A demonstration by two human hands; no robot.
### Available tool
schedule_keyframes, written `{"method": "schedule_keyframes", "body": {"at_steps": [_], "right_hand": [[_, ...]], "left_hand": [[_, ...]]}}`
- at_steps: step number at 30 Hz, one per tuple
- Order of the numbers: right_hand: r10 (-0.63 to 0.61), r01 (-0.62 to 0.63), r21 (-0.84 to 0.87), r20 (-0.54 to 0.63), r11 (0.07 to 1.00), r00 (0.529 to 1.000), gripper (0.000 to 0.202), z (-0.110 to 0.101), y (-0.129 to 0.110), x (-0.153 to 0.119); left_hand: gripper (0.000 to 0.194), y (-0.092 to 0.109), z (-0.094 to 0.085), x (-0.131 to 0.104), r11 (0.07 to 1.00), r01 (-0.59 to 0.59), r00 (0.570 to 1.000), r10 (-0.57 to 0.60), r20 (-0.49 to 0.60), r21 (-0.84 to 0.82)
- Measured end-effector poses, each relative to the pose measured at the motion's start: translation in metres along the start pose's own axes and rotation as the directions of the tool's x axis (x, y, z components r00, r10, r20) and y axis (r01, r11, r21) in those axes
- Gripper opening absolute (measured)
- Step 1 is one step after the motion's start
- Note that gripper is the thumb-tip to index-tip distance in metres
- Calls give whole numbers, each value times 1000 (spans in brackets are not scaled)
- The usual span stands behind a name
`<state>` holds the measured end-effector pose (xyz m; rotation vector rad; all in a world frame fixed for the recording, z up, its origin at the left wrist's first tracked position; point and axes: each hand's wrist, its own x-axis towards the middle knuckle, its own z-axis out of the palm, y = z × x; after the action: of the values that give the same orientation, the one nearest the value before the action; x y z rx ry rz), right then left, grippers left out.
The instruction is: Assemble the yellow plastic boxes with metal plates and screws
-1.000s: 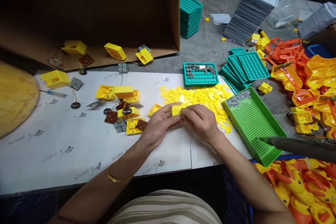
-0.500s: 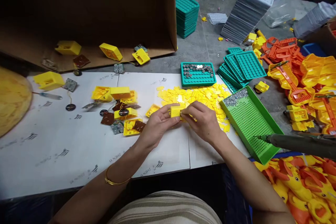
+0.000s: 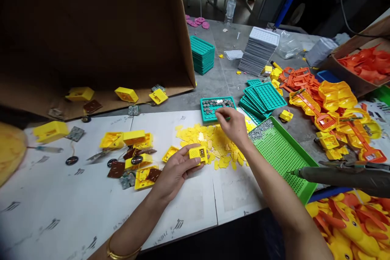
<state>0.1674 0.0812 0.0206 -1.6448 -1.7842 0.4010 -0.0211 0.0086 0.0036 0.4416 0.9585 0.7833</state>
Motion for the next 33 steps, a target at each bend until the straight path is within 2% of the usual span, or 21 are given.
{"method": "schedule_keyframes", "body": {"at_steps": [2, 4, 7, 11, 13, 15, 17, 19, 21, 24, 29, 33], "right_hand": [[-8, 7, -117, -6, 993, 1000, 19, 7, 11, 20], [-8, 16, -159, 49, 987, 999, 17, 14, 16, 32], [3, 17, -219, 90, 976, 996, 18, 20, 17, 37], [66, -36, -269, 103, 962, 992, 16, 17, 13, 39], [92, -71, -188, 106, 980, 990, 13, 13, 10, 32], [88, -87, -11, 130, 996, 988, 11, 7, 3, 16], [43, -68, 152, 161, 986, 986, 10, 3, -7, -9], [-42, 5, 211, 172, 977, 984, 9, 0, -17, -35], [-135, 100, 206, 162, 973, 977, 7, -1, -25, -54], [-206, 183, 146, 161, 972, 965, 5, 2, -28, -67], [-240, 249, -23, 194, 968, 951, 11, 6, -28, -67], [-204, 249, -110, 314, 962, 927, 16, -2, -32, -67]], "left_hand": [[45, 1, 1, -1, 1000, 6, 1000, -6, -12, -2], [44, 1, 1, -1, 1000, 4, 1000, -4, -20, -12], [42, 1, 0, 0, 1000, 0, 1000, 0, -13, -30], [30, 1, 0, 2, 997, -12, 1000, 12, -1, -72], [24, 2, 0, 3, 993, -16, 1000, 14, -17, -120], [20, 2, 0, 4, 986, -18, 999, 13, -31, -167], [18, 3, -1, 4, 982, -26, 999, 21, -27, -188], [17, 2, -1, 4, 984, -33, 999, 34, 2, -176], [19, 2, -1, 4, 988, -41, 999, 46, 29, -151], [21, 1, 0, 4, 992, -55, 997, 61, 55, -111], [30, -1, 1, 2, 994, -98, 995, 100, 28, -54], [35, -5, 2, 0, 990, -142, 990, 142, 20, 22]]}}
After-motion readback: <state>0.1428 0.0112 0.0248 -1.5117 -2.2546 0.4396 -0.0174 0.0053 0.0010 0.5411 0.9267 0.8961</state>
